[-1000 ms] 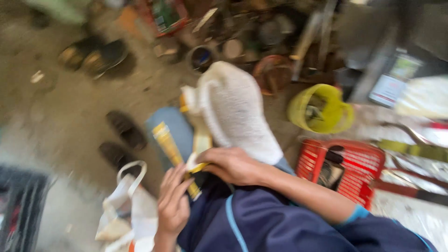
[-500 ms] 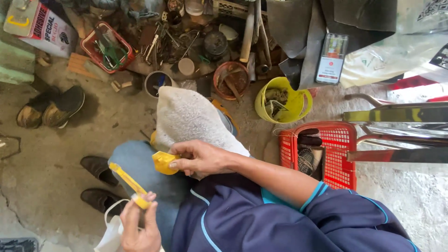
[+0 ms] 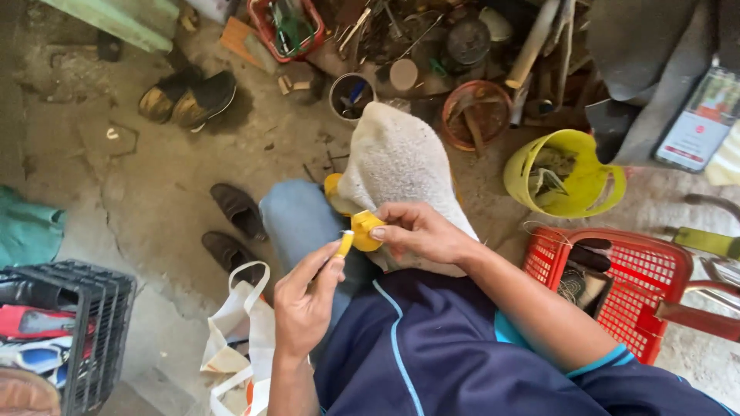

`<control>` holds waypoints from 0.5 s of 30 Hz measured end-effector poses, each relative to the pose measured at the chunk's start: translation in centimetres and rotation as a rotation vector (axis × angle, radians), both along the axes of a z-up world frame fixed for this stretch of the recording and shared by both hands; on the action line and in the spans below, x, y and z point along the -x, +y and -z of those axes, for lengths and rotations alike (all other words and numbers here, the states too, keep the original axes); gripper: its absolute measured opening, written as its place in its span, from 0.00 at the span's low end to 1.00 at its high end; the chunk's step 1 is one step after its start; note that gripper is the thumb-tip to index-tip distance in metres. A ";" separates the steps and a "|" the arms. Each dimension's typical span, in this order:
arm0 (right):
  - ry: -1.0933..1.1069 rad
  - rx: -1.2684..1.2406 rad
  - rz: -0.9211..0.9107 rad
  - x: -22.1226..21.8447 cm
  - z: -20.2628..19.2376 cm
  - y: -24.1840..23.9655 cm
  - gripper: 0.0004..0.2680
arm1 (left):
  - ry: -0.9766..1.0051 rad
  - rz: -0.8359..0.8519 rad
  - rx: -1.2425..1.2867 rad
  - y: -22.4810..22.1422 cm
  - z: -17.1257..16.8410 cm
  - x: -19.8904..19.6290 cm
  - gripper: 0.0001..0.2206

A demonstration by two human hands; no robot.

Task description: The person is repairing a shoe by fitting a yellow strap onto a shoe last and applying adhesive using a small yellow bottle.

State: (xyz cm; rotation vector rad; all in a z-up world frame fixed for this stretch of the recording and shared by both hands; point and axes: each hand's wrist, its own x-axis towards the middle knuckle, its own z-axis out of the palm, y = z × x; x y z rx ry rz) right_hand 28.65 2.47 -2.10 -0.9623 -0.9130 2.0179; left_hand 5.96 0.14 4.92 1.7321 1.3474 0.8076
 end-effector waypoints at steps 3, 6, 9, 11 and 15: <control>0.051 0.002 -0.017 -0.2 0.1 0.2 0.07 | 0.001 0.056 0.019 1.0 -0.4 -0.6 0.10; 0.079 -0.066 0.016 0.1 0.9 0.2 0.08 | 0.026 0.054 -0.009 2.1 -0.1 -0.9 0.09; 0.092 -0.139 0.076 0.5 1.0 0.1 0.08 | 0.025 0.029 -0.055 2.6 -0.2 -0.8 0.08; 0.103 -0.143 0.095 0.6 1.1 0.0 0.08 | 0.028 0.033 -0.061 2.8 -0.2 -0.8 0.07; 0.097 -0.160 0.114 0.9 1.9 -0.3 0.09 | 0.106 0.082 -0.134 3.0 -0.2 -0.6 0.05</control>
